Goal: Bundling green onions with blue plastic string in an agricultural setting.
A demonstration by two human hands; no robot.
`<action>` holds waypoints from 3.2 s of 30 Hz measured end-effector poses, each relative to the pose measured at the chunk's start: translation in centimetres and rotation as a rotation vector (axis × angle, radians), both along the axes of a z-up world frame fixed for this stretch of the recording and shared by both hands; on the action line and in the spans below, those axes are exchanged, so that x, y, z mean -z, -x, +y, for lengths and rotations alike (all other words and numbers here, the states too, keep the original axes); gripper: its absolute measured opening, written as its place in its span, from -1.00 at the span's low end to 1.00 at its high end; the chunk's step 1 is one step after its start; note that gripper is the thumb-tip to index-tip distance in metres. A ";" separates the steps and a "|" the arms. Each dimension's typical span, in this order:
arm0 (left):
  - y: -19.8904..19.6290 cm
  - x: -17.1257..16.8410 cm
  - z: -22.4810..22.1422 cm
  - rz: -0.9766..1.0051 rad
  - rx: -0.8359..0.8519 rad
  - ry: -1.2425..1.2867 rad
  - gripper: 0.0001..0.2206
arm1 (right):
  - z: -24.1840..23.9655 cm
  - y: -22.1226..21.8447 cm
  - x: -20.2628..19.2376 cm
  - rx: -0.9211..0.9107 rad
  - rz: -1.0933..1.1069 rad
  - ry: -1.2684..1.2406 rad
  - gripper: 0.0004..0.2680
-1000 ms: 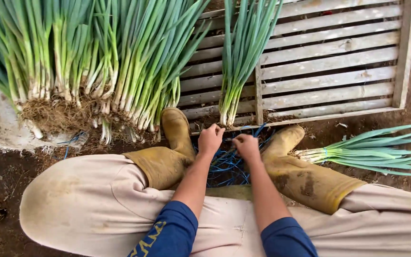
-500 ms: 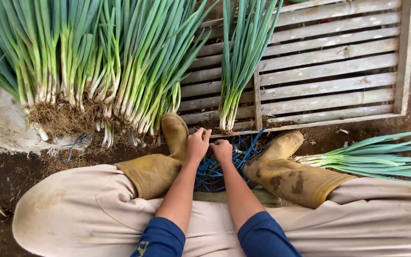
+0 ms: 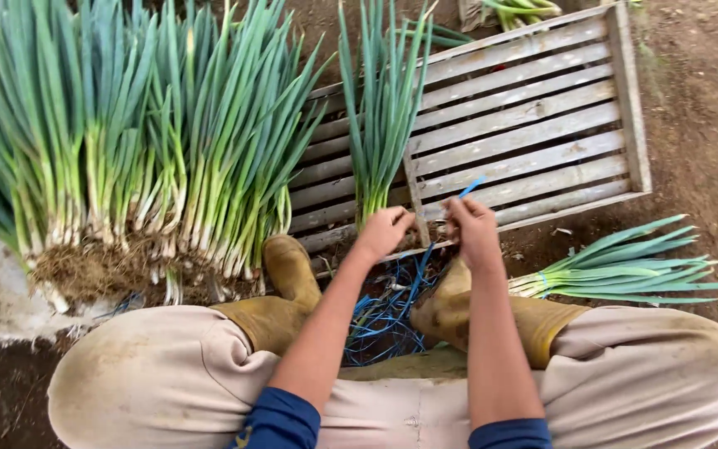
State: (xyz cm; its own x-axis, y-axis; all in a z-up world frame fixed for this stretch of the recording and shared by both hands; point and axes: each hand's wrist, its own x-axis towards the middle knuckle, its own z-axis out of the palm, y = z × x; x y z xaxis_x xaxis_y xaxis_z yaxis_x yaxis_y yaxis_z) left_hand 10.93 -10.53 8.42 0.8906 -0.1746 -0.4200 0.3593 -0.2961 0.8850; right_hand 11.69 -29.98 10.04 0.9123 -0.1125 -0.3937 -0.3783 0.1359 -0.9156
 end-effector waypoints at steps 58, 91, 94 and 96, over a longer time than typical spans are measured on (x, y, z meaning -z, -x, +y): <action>-7.2 -0.5 4.5 0.019 -0.800 0.741 -0.68 | 4.8 -3.9 -2.9 0.203 0.114 -0.184 -0.83; -7.9 0.8 -5.2 0.340 -0.503 0.656 -0.50 | 2.3 -1.6 -2.3 -0.243 -0.015 0.098 -0.57; -7.5 3.0 -5.5 0.440 -0.601 0.829 -0.53 | 2.8 -2.2 -2.1 -0.291 -0.076 0.223 -0.57; -7.7 4.4 -4.9 0.419 -0.606 0.819 -0.54 | 3.9 -2.5 -2.8 -0.254 -0.081 0.214 -0.50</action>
